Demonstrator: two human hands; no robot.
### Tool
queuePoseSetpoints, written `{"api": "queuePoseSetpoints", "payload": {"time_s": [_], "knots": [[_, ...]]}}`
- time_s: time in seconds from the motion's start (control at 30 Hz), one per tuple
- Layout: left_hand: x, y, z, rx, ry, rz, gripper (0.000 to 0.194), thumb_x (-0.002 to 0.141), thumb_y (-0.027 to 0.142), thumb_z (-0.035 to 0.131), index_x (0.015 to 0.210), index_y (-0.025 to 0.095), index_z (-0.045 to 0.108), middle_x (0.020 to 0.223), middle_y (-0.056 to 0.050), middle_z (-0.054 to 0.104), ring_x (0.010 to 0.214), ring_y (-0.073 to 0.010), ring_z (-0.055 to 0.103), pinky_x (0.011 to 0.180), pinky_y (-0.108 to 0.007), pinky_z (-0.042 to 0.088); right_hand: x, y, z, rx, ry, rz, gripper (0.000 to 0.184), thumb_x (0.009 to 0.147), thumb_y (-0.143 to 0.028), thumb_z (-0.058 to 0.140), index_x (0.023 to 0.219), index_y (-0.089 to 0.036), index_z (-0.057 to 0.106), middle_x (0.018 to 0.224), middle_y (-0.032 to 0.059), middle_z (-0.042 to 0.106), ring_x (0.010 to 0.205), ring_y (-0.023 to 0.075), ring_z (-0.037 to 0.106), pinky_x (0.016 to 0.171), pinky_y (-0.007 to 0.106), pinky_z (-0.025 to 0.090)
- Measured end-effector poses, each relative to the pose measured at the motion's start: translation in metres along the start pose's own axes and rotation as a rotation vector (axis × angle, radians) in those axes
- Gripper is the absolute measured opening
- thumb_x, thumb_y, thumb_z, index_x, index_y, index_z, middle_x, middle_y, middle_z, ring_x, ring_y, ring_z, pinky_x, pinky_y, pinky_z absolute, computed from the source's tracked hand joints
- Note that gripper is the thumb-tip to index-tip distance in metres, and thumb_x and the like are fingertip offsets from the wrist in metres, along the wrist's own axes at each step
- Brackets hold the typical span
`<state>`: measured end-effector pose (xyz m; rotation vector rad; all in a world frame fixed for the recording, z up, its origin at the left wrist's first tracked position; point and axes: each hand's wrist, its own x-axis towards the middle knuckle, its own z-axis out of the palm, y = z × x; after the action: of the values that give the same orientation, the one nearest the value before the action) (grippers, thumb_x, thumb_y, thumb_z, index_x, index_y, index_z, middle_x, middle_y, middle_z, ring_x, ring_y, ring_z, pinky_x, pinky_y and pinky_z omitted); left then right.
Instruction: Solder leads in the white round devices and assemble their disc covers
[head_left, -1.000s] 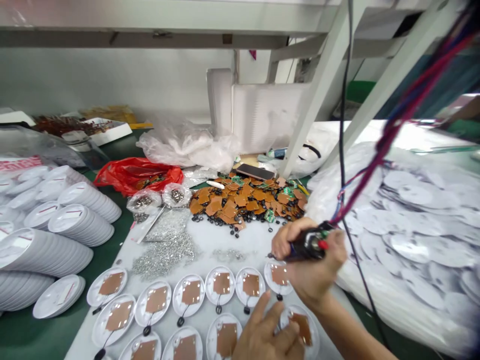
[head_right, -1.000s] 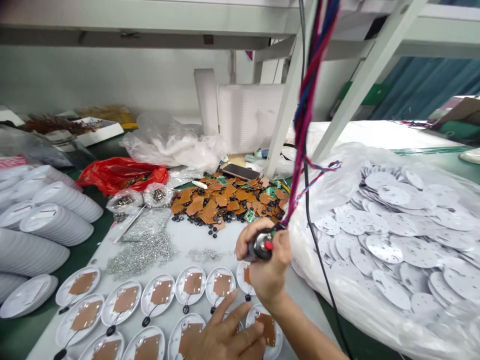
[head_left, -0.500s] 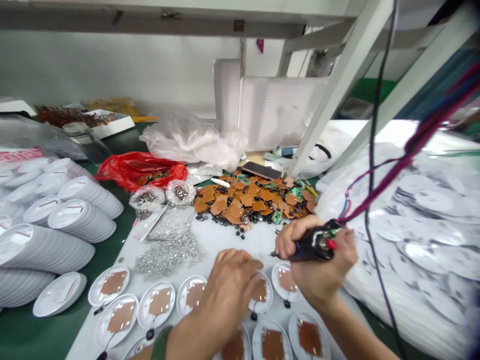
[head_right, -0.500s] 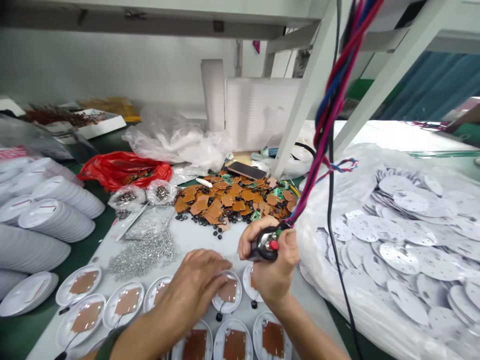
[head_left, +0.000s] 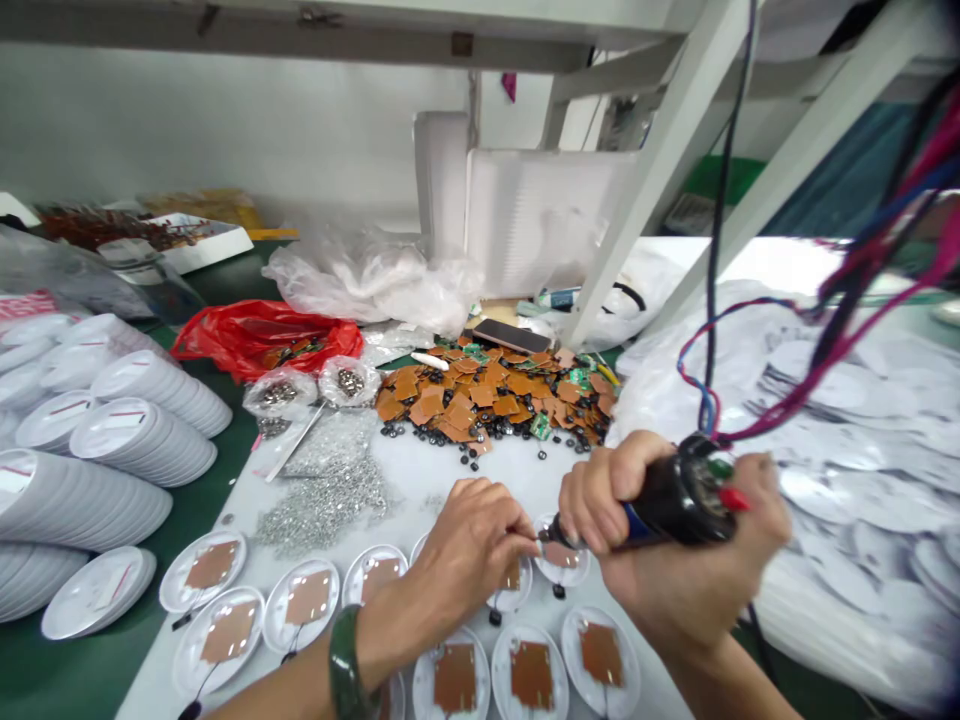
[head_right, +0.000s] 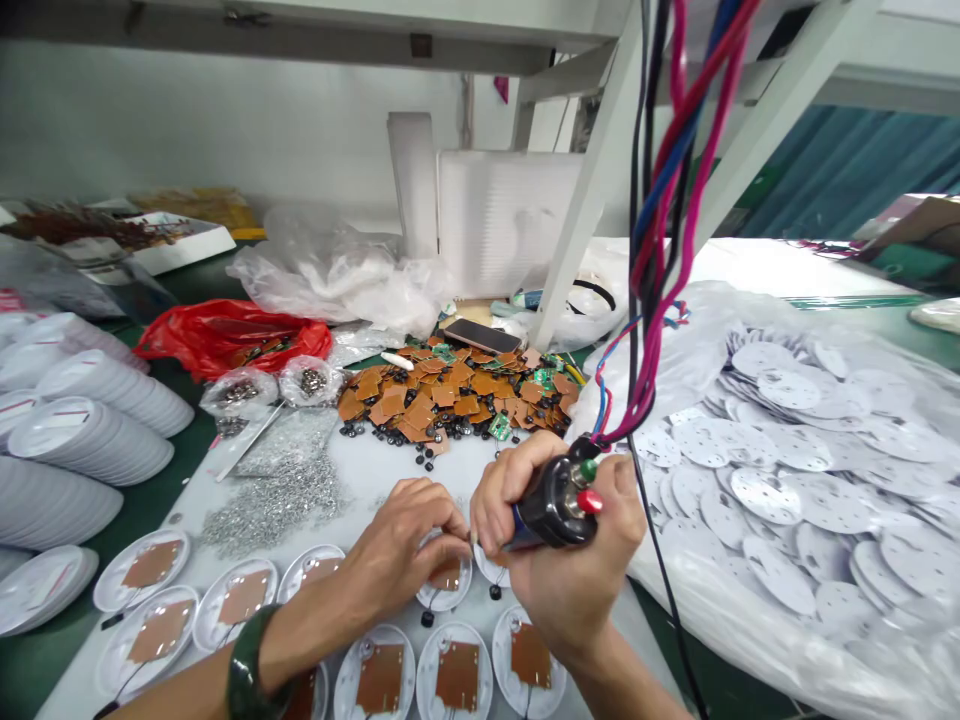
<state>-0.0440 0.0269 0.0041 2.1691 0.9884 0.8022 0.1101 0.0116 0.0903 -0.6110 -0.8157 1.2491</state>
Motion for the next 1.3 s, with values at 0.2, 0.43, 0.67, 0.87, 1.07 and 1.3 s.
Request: {"api": "queuePoseSetpoints", "payload": {"time_s": [0.2, 0.43, 0.67, 0.87, 1.07, 1.3], "knots": [[-0.009, 0.018, 0.0, -0.352, -0.054, -0.127, 0.018, 0.088, 0.007, 0.072, 0.076, 0.02, 0.074, 0.078, 0.003, 0.071, 0.078, -0.0134, 0.066, 0.076, -0.025, 0.049, -0.003, -0.02, -0.004, 0.089, 0.005, 0.068, 0.064, 0.095, -0.068, 0.032, 0.06, -0.022, 0.061, 0.041, -0.0046, 0.037, 0.032, 0.0111, 0.033, 0.037, 0.027, 0.037], [-0.023, 0.035, 0.021, -0.331, -0.076, -0.125, 0.017, 0.082, 0.006, 0.082, 0.08, 0.022, 0.078, 0.081, 0.006, 0.076, 0.079, -0.0116, 0.069, 0.079, -0.023, 0.05, -0.025, -0.033, -0.011, 0.058, -0.125, 0.194, 0.06, 0.093, -0.07, 0.04, 0.064, -0.023, 0.064, 0.041, -0.0046, 0.038, 0.033, 0.0119, 0.035, 0.04, 0.027, 0.038], [-0.048, 0.028, 0.062, 0.241, 0.162, 0.277, 0.007, 0.099, 0.024, 0.065, 0.095, 0.023, 0.07, 0.081, 0.003, 0.072, 0.071, -0.0158, 0.059, 0.065, -0.031, 0.038, -0.044, -0.027, -0.041, -0.078, -0.067, 0.214, 0.056, 0.088, -0.07, 0.054, 0.067, -0.021, 0.07, 0.047, 0.0018, 0.053, 0.042, 0.0153, 0.046, 0.044, 0.029, 0.042], [-0.057, 0.031, 0.072, 0.428, 0.165, 0.277, 0.016, 0.099, 0.022, 0.063, 0.083, 0.022, 0.064, 0.075, 0.003, 0.064, 0.068, -0.0165, 0.052, 0.063, -0.034, 0.03, -0.047, -0.014, -0.051, -0.096, -0.071, 0.212, 0.057, 0.088, -0.072, 0.051, 0.066, -0.022, 0.068, 0.045, 0.0011, 0.052, 0.04, 0.0142, 0.045, 0.042, 0.026, 0.039], [-0.055, 0.032, 0.08, 0.487, 0.179, 0.408, 0.014, 0.098, 0.024, 0.068, 0.085, 0.02, 0.065, 0.088, 0.004, 0.074, 0.069, -0.016, 0.048, 0.061, -0.036, 0.026, -0.048, -0.004, -0.054, -0.112, -0.041, 0.201, 0.054, 0.087, -0.069, 0.055, 0.065, -0.021, 0.067, 0.045, 0.001, 0.053, 0.039, 0.0137, 0.045, 0.041, 0.025, 0.036], [-0.059, 0.029, 0.086, 0.518, 0.247, 0.478, 0.013, 0.099, 0.019, 0.066, 0.087, 0.017, 0.07, 0.094, 0.002, 0.075, 0.069, -0.0159, 0.046, 0.062, -0.035, 0.024, -0.05, 0.003, -0.053, -0.097, -0.061, 0.214, 0.056, 0.088, -0.071, 0.053, 0.067, -0.022, 0.068, 0.046, 0.0003, 0.053, 0.039, 0.0136, 0.045, 0.041, 0.024, 0.038]]}}
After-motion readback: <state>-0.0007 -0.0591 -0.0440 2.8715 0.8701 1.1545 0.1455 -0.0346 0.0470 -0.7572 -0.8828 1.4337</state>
